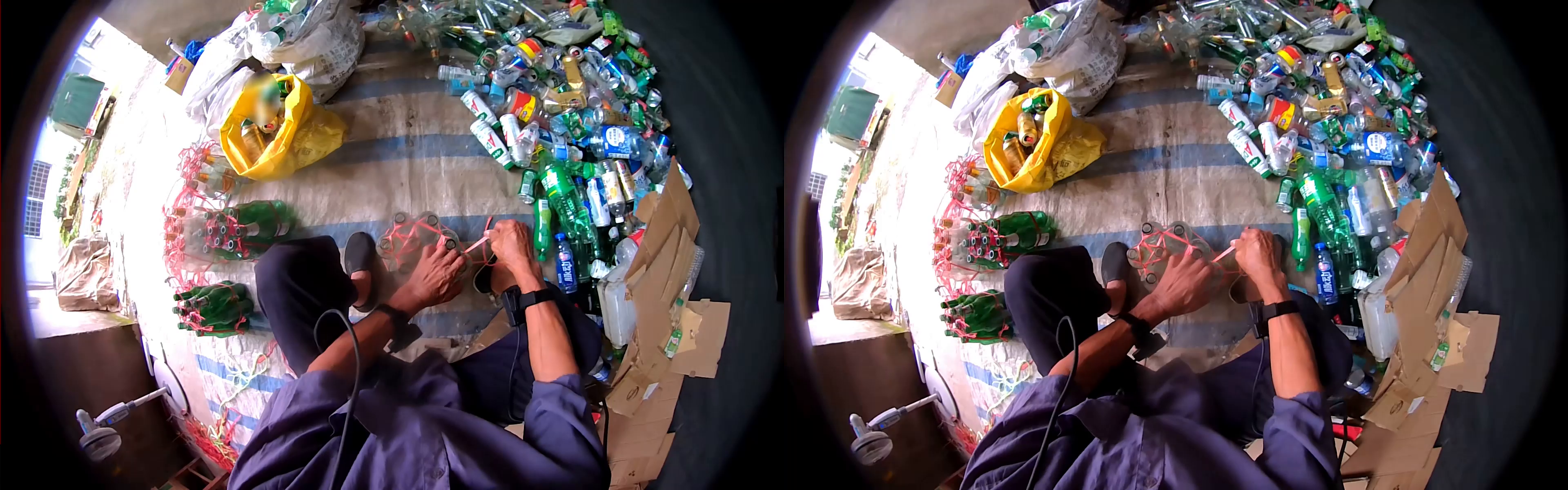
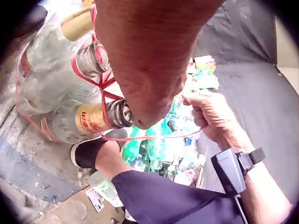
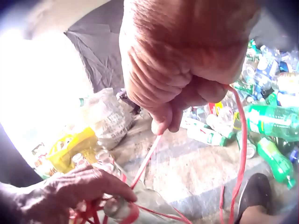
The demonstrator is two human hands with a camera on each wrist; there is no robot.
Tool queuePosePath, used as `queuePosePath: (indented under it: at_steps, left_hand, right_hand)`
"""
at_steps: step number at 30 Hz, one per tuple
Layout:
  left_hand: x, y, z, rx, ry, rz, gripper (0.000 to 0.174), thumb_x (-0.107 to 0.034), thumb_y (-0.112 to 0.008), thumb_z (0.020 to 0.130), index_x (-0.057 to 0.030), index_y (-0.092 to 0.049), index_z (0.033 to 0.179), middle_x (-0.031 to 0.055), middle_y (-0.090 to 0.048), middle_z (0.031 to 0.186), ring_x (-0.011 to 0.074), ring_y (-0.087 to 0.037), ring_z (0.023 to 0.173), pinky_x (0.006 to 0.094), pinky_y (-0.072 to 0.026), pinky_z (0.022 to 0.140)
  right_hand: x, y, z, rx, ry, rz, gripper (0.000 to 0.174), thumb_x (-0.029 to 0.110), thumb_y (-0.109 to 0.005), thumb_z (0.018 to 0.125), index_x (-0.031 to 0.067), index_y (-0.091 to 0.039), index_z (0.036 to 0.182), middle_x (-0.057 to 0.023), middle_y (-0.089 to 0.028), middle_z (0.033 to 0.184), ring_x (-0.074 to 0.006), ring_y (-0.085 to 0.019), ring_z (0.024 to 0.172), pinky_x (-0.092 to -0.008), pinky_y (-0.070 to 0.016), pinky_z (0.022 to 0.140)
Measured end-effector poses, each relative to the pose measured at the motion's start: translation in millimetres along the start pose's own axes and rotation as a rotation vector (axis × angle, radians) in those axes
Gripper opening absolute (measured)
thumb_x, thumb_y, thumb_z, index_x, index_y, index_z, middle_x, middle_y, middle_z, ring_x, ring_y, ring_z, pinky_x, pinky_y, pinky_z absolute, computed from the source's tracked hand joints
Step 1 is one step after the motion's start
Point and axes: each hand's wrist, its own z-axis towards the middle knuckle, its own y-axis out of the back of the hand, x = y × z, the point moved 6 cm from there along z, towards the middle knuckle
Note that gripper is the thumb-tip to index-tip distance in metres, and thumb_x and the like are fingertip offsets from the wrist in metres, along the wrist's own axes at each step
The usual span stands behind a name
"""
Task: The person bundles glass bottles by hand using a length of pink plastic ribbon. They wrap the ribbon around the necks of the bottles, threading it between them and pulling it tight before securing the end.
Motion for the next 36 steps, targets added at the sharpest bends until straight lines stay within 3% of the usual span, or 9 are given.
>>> queuePosePath:
  at_steps: [3, 9, 16, 19, 24, 29, 31, 34, 36]
  left_hand:
    - [2.1, -1.3, -4.5, -0.128, 0.029, -0.113, 0.039, -0.03, -0.068, 0.082, -0.0126, -0.058, 0.115, 0.0081, -0.059, 0.103, 0.0297, -0.053, 0.103, 0.0458, -0.0398, 0.08]
    - [3.1, 15.0, -8.5, -0.138, 0.212, -0.275, 0.038, -0.025, -0.066, 0.083, -0.01, -0.057, 0.117, 0.0096, -0.061, 0.106, 0.0316, -0.055, 0.099, 0.0458, -0.0413, 0.08]
    - [-8.1, 31.3, -20.1, -0.221, 0.182, -0.34, 0.049, -0.013, -0.066, 0.074, -0.0048, -0.053, 0.121, 0.0143, -0.059, 0.107, 0.0338, -0.053, 0.102, 0.0446, -0.0433, 0.085]
    - [-11.8, 29.5, -34.9, -0.135, 0.222, -0.281, 0.045, -0.012, -0.067, 0.075, -0.006, -0.054, 0.117, 0.0159, -0.06, 0.104, 0.0358, -0.057, 0.099, 0.0459, -0.0465, 0.081]
    - [19.6, 36.7, -67.6, -0.072, 0.685, -0.559, 0.027, -0.02, -0.065, 0.081, -0.0026, -0.061, 0.101, 0.0205, -0.063, 0.095, 0.0393, -0.062, 0.088, 0.0481, -0.0502, 0.072]
    - [107.1, -5.6, -124.1, -0.575, 0.935, -0.656, 0.034, -0.028, -0.068, 0.085, 0.0009, -0.06, 0.102, 0.0133, -0.067, 0.088, 0.0247, -0.063, 0.081, 0.0374, -0.0496, 0.074]
    - [124.2, -2.5, -143.2, -0.489, 1.117, -0.449, 0.044, -0.037, -0.07, 0.084, 0.0026, -0.06, 0.1, 0.0137, -0.064, 0.089, 0.0258, -0.062, 0.083, 0.0378, -0.049, 0.075]
    - [161.6, -71.2, -175.2, -0.399, 1.319, -0.628, 0.047, -0.04, -0.069, 0.086, 0.0031, -0.059, 0.101, 0.0105, -0.062, 0.085, 0.0241, -0.061, 0.08, 0.0361, -0.0488, 0.074]
    - [187.6, -153.2, -181.4, -0.262, 1.209, -1.219, 0.064, -0.049, -0.067, 0.083, 0.0083, -0.056, 0.109, 0.0185, -0.065, 0.098, 0.0245, -0.062, 0.093, 0.0355, -0.0481, 0.084]
  right_hand:
    - [24.2, 12.3, -5.6, 0.041, -0.015, -0.046, 0.022, 0.019, -0.067, 0.081, -0.001, -0.066, 0.072, -0.0231, -0.065, 0.077, -0.0425, -0.064, 0.076, -0.0492, -0.0517, 0.07]
    - [65.6, 25.3, -23.2, 0.017, 0.071, -0.034, 0.026, 0.021, -0.067, 0.082, -0.0014, -0.064, 0.07, -0.0241, -0.062, 0.072, -0.0434, -0.062, 0.071, -0.0494, -0.0486, 0.064]
    - [80.9, 12.1, -46.1, 0.126, 0.012, -0.032, 0.024, 0.02, -0.065, 0.083, -0.0024, -0.068, 0.077, -0.0246, -0.065, 0.078, -0.0433, -0.064, 0.076, -0.0481, -0.0521, 0.069]
    - [73.9, 7.3, -53.0, 0.0, 0.023, 0.035, 0.033, 0.025, -0.067, 0.082, -0.004, -0.063, 0.067, -0.0255, -0.059, 0.066, -0.0418, -0.062, 0.064, -0.0467, -0.0476, 0.06]
    - [54.5, -12.2, -57.4, 0.057, -0.105, 0.062, 0.036, 0.027, -0.066, 0.081, -0.0056, -0.065, 0.066, -0.0235, -0.065, 0.067, -0.0377, -0.066, 0.065, -0.0451, -0.0506, 0.063]
    - [49.4, -25.4, -56.6, 0.278, -0.177, 0.332, 0.038, 0.031, -0.062, 0.082, -0.0062, -0.068, 0.077, -0.0183, -0.066, 0.066, -0.0257, -0.065, 0.06, -0.0373, -0.0502, 0.061]
    - [33.9, -41.7, -58.2, 0.312, -0.351, 0.396, 0.032, 0.03, -0.061, 0.085, -0.0001, -0.067, 0.076, -0.0114, -0.062, 0.059, -0.021, -0.06, 0.049, -0.0333, -0.0434, 0.046]
    - [-4.6, -88.8, -56.1, 0.346, -0.256, 0.758, 0.027, 0.028, -0.058, 0.088, 0.0078, -0.063, 0.07, -0.0027, -0.053, 0.052, -0.0137, -0.047, 0.036, -0.0287, -0.0298, 0.035]
    - [38.6, -55.7, -58.8, 0.382, -0.3, 0.699, 0.026, 0.027, -0.057, 0.089, 0.0102, -0.062, 0.069, 0.0002, -0.049, 0.051, -0.0108, -0.042, 0.034, -0.0274, -0.0255, 0.034]
